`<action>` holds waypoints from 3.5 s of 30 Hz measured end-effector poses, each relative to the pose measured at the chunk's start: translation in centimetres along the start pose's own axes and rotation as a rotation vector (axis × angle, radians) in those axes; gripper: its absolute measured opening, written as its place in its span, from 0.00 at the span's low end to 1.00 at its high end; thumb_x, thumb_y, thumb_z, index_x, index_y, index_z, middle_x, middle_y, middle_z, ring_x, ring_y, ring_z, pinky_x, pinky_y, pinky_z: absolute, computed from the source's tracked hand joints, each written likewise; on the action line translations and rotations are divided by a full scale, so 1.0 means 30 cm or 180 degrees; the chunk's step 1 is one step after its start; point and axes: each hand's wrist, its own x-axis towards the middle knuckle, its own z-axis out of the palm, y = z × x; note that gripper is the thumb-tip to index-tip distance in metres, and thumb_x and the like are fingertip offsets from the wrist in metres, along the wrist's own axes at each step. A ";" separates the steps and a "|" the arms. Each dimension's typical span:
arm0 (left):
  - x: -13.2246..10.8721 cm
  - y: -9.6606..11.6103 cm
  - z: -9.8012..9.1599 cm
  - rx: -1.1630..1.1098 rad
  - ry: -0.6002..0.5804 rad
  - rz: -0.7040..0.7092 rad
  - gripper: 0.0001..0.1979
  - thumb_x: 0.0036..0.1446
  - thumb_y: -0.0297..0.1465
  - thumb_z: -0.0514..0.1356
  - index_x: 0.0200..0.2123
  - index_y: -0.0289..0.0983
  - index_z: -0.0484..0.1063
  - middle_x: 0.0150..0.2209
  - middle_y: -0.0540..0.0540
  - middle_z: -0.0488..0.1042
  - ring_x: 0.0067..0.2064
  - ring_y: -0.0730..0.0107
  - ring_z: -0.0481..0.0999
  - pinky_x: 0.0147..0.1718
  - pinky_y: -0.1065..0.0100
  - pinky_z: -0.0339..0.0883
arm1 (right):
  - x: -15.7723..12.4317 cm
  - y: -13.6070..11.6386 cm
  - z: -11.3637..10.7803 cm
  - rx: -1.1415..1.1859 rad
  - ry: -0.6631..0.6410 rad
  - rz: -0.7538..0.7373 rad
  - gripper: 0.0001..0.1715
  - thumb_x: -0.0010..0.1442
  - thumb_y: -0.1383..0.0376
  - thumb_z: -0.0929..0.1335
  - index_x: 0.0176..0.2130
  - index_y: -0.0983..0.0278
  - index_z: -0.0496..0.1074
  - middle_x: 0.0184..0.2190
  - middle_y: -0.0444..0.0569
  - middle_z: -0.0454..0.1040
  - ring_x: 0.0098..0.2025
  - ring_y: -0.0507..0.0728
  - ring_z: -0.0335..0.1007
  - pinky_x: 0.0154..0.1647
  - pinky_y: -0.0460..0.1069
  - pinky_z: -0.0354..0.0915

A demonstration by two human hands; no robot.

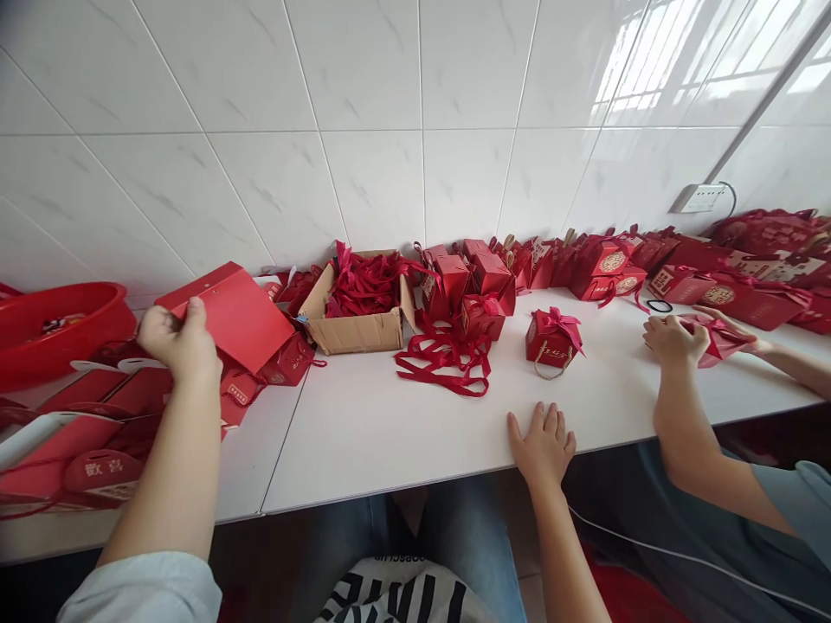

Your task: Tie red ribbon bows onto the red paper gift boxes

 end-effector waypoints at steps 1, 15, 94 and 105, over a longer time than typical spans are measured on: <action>-0.015 0.019 -0.016 -0.0143 0.0050 -0.0005 0.12 0.58 0.33 0.57 0.27 0.33 0.59 0.26 0.52 0.66 0.29 0.79 0.64 0.36 0.69 0.67 | 0.000 0.002 0.001 0.0019 0.0009 0.0006 0.41 0.62 0.50 0.56 0.64 0.73 0.56 0.65 0.59 0.50 0.67 0.63 0.44 0.64 0.61 0.45; -0.525 0.235 -0.008 -0.2239 -0.2278 -0.2063 0.15 0.43 0.39 0.69 0.27 0.36 0.68 0.25 0.53 0.71 0.27 0.76 0.69 0.29 0.74 0.65 | -0.046 -0.328 -0.165 0.3797 -0.0442 -0.2061 0.47 0.58 0.52 0.67 0.66 0.60 0.43 0.57 0.58 0.64 0.61 0.61 0.59 0.61 0.61 0.57; -0.644 0.018 -0.014 0.1386 -0.2659 0.0305 0.08 0.46 0.22 0.56 0.25 0.38 0.74 0.31 0.43 0.78 0.41 0.56 0.72 0.46 0.55 0.62 | -0.169 -0.574 -0.128 0.5249 -0.0764 -0.1650 0.17 0.59 0.53 0.66 0.32 0.65 0.68 0.27 0.45 0.69 0.30 0.51 0.63 0.32 0.45 0.61; -0.630 0.067 -0.007 0.1541 -0.2879 -0.0586 0.09 0.50 0.20 0.54 0.27 0.37 0.72 0.36 0.41 0.78 0.42 0.60 0.74 0.42 0.65 0.66 | -0.173 -0.573 -0.135 0.5244 -0.0833 -0.1632 0.17 0.58 0.52 0.66 0.32 0.64 0.68 0.28 0.46 0.69 0.31 0.52 0.64 0.34 0.46 0.62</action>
